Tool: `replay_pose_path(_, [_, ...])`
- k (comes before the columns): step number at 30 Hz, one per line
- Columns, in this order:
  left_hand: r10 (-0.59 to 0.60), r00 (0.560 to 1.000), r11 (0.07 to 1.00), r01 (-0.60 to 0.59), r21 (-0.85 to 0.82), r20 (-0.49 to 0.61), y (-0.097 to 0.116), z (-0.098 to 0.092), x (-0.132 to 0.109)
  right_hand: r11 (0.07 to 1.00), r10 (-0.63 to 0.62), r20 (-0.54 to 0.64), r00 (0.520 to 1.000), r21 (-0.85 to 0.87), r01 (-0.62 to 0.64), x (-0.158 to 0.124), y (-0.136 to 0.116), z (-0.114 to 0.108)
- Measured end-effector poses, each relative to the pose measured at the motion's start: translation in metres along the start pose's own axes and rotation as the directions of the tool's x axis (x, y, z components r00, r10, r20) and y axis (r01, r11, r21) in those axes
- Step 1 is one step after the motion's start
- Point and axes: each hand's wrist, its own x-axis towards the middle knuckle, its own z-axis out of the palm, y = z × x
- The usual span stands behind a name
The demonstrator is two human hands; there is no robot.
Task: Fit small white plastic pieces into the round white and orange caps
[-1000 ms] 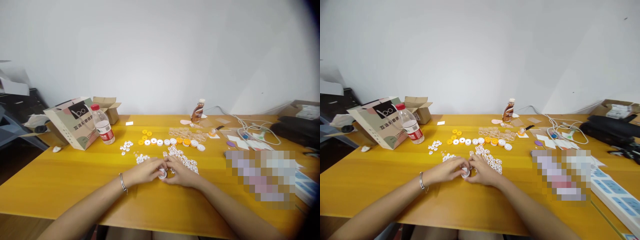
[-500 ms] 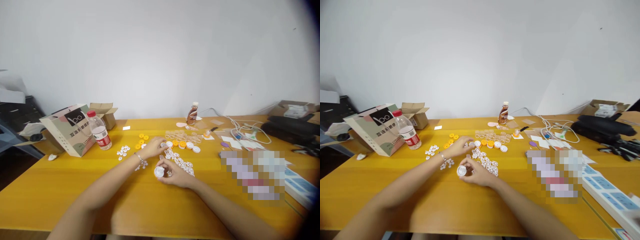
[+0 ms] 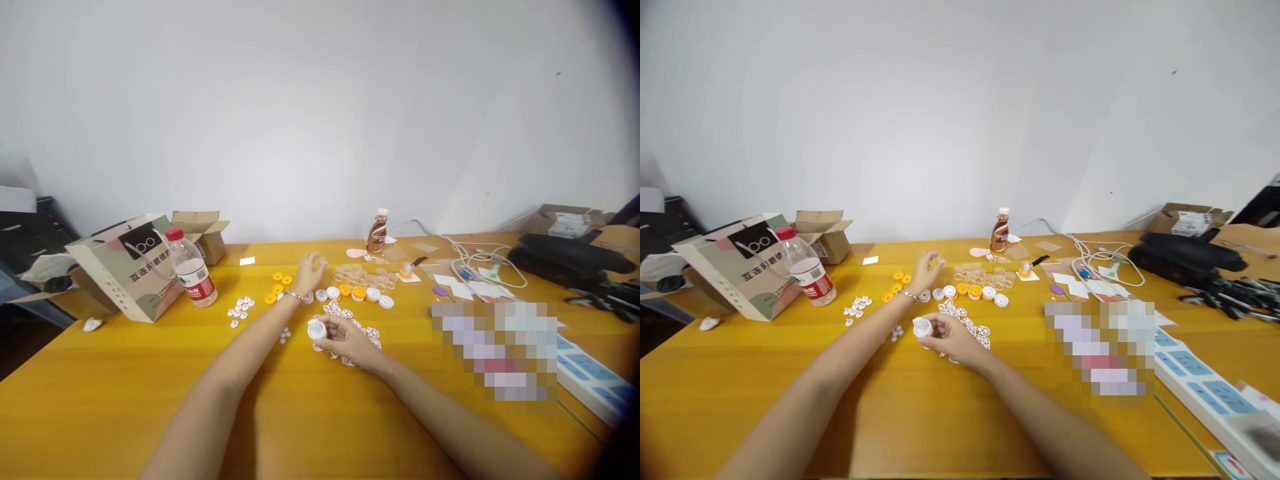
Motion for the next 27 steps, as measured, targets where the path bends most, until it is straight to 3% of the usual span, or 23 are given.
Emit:
replay_pose_path(3, [-0.011,0.997,0.995,0.004,-0.098,-0.078,0.011,-0.035,-0.027,1.000,0.013,-0.095,0.995,0.024,-0.011,0.003,0.000,-0.001])
replay_pose_path(5, [0.040,0.992,0.965,-0.070,-0.254,-0.120,0.019,-0.059,-0.054,1.000,0.018,-0.141,0.990,0.023,-0.015,0.004,0.000,-0.001])
replay_pose_path(7, [0.123,0.988,0.936,-0.145,-0.321,-0.090,0.026,-0.079,-0.081,1.000,0.022,-0.164,0.986,0.010,-0.020,0.005,-0.001,-0.001])
replay_pose_path(9, [0.164,0.986,0.945,-0.162,-0.285,-0.019,0.031,-0.090,-0.102,1.000,0.023,-0.163,0.986,-0.012,-0.025,0.006,-0.001,0.000])
replay_pose_path(14, [0.235,0.953,0.956,-0.191,-0.223,0.192,0.031,-0.085,-0.123,0.993,0.035,-0.080,0.996,-0.110,-0.044,0.004,-0.003,0.000])
replay_pose_path(20, [0.080,0.977,0.933,-0.004,-0.359,0.198,0.029,-0.077,-0.126,0.997,0.052,-0.034,0.998,-0.054,-0.054,0.000,-0.010,0.002])
replay_pose_path(23, [0.043,0.949,0.825,0.143,-0.547,0.313,0.036,-0.081,-0.127,0.987,0.103,0.051,0.993,0.117,-0.108,-0.003,-0.011,0.007])
replay_pose_path(27, [0.044,0.883,0.615,0.345,-0.709,0.467,0.046,-0.085,-0.128,0.899,0.127,0.131,0.983,0.405,-0.170,-0.007,-0.011,0.015])
